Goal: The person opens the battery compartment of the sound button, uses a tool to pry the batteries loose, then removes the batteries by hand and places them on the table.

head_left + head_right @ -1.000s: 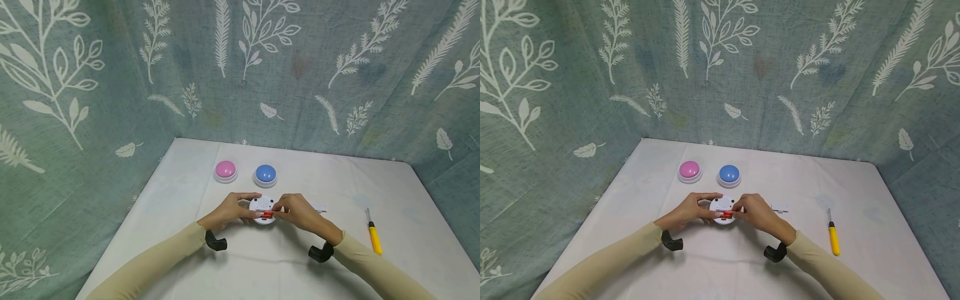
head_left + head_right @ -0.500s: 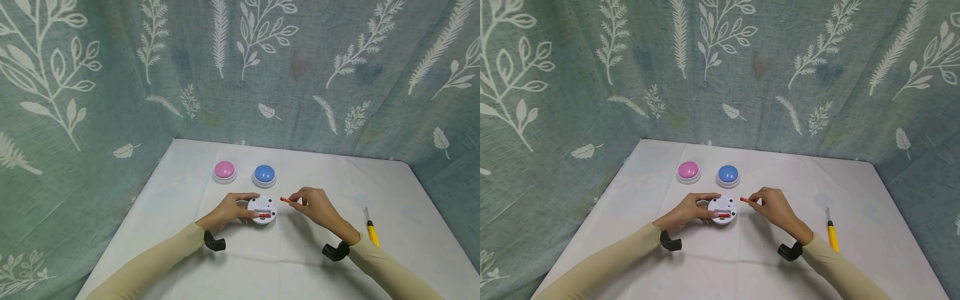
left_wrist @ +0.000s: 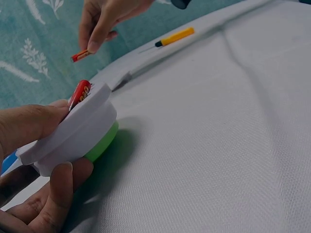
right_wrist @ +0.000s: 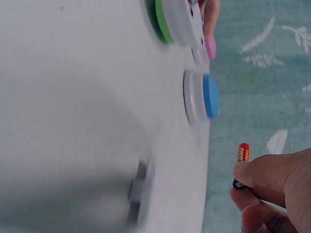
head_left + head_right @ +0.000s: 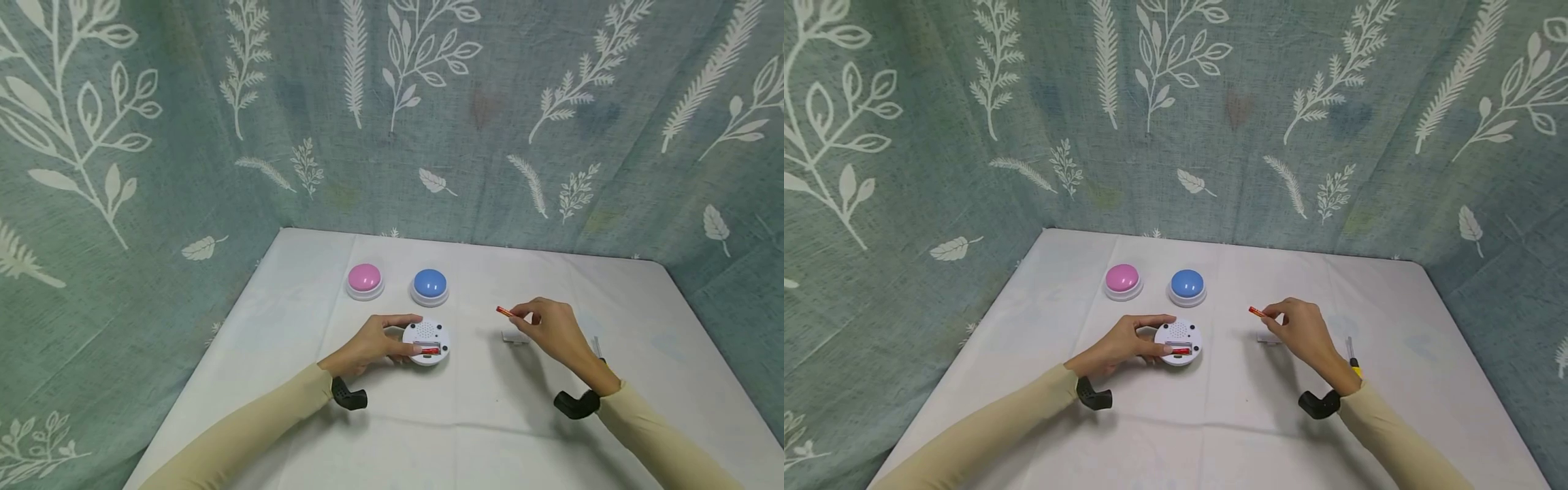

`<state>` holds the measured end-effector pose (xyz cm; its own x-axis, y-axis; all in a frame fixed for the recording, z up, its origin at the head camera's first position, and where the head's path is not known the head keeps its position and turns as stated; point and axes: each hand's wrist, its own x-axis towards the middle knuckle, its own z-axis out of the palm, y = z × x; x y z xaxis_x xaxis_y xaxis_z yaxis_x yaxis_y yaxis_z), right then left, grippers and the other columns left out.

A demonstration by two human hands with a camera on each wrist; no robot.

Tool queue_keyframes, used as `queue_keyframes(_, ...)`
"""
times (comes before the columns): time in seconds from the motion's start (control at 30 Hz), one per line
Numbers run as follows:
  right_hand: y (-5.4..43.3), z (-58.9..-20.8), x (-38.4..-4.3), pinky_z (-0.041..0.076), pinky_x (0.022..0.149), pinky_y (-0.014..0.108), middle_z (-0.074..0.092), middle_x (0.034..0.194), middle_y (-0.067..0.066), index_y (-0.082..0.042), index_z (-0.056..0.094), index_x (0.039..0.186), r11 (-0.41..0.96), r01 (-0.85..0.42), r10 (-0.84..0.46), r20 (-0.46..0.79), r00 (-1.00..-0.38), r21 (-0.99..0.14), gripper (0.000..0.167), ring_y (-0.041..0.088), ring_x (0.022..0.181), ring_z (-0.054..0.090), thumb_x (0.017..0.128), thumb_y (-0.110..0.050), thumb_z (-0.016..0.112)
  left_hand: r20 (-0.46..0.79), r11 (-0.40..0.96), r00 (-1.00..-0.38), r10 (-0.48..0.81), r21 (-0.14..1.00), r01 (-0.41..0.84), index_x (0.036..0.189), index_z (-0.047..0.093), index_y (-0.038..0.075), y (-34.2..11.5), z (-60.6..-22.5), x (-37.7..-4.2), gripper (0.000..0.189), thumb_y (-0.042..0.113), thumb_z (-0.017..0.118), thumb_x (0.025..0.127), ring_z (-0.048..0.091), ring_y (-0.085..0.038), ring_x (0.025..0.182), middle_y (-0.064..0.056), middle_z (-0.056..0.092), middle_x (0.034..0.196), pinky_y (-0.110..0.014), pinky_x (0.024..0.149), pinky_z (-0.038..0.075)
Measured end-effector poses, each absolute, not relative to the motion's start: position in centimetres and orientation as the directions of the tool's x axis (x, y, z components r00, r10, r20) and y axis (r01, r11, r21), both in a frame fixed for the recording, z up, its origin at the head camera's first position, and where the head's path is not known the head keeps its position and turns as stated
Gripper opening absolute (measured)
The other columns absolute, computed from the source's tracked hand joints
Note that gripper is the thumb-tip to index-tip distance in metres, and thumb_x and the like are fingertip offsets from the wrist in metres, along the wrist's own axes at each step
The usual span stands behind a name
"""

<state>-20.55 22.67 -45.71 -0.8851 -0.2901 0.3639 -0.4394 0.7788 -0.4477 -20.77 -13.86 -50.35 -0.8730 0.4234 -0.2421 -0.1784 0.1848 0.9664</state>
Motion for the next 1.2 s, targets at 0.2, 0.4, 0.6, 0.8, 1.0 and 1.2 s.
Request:
queue_keyframes(0.2,24.9,-45.8,-21.0,0.038,0.05,0.027,0.074,0.086,0.006,-0.007,0.082,0.093,0.798,-0.403,-0.225,0.399,-0.889,-0.448,0.007,0.011,0.061,0.05,0.086,-0.007,0.083,-0.24,0.182,-0.871,0.429,0.967,-0.178,0.135,0.069,0.029,-13.9,-50.4,-20.9,0.063,0.021,0.093,0.077,0.072,-0.025,0.075,-0.014,0.063,0.127,-0.035,0.067,0.059)
queue_keyframes(0.4,27.4,-45.8,-21.4,0.04,0.05,0.028,0.075,0.089,0.013,-0.003,0.081,0.097,0.832,-0.335,-0.163,0.384,-0.909,-0.441,0.009,0.016,0.065,0.055,0.089,-0.008,0.08,-0.23,0.172,-0.873,0.429,0.97,-0.171,0.134,0.069,0.028,-13.9,-50.5,-20.9,0.062,0.021,0.093,0.077,0.073,-0.027,0.077,-0.011,0.062,0.13,-0.036,0.067,0.06)
queue_keyframes(0.6,29.7,-46.1,-21.7,0.043,0.052,0.03,0.075,0.09,0.019,0.002,0.08,0.098,0.863,-0.261,-0.103,0.355,-0.929,-0.432,0.013,0.027,0.069,0.063,0.09,-0.009,0.078,-0.234,0.164,-0.871,0.433,0.97,-0.179,0.134,0.069,0.027,-13.9,-50.6,-20.9,0.062,0.021,0.093,0.077,0.073,-0.027,0.077,-0.01,0.062,0.131,-0.035,0.066,0.06)
queue_keyframes(0.8,31.9,-46.8,-22.3,0.043,0.051,0.031,0.075,0.093,0.023,0.005,0.078,0.103,0.877,-0.16,-0.015,0.308,-0.951,-0.453,0.019,0.032,0.071,0.066,0.094,-0.012,0.074,-0.234,0.16,-0.874,0.426,0.97,-0.182,0.134,0.069,0.027,-13.9,-50.6,-20.9,0.062,0.021,0.093,0.078,0.073,-0.027,0.078,-0.009,0.062,0.131,-0.035,0.066,0.06)
queue_keyframes(1.0,33.9,-47.6,-22.9,0.042,0.05,0.032,0.073,0.096,0.027,0.009,0.075,0.108,0.882,-0.005,0.112,0.221,-0.969,-0.471,0.029,0.028,0.066,0.061,0.096,-0.016,0.07,-0.241,0.167,-0.872,0.426,0.968,-0.187,0.135,0.069,0.027,-13.9,-50.5,-20.9,0.062,0.021,0.093,0.077,0.073,-0.028,0.078,-0.011,0.062,0.13,-0.036,0.068,0.06)
queue_keyframes(1.2,35.7,-48.1,-23.3,0.042,0.054,0.032,0.072,0.1,0.029,0.013,0.072,0.109,0.864,0.13,0.218,0.129,-0.967,-0.486,0.033,0.032,0.075,0.059,0.097,-0.018,0.068,-0.245,0.164,-0.869,0.429,0.968,-0.192,0.135,0.068,0.027,-13.9,-50.8,-21.0,0.063,0.02,0.093,0.077,0.074,-0.029,0.078,-0.013,0.064,0.127,-0.037,0.069,0.06)
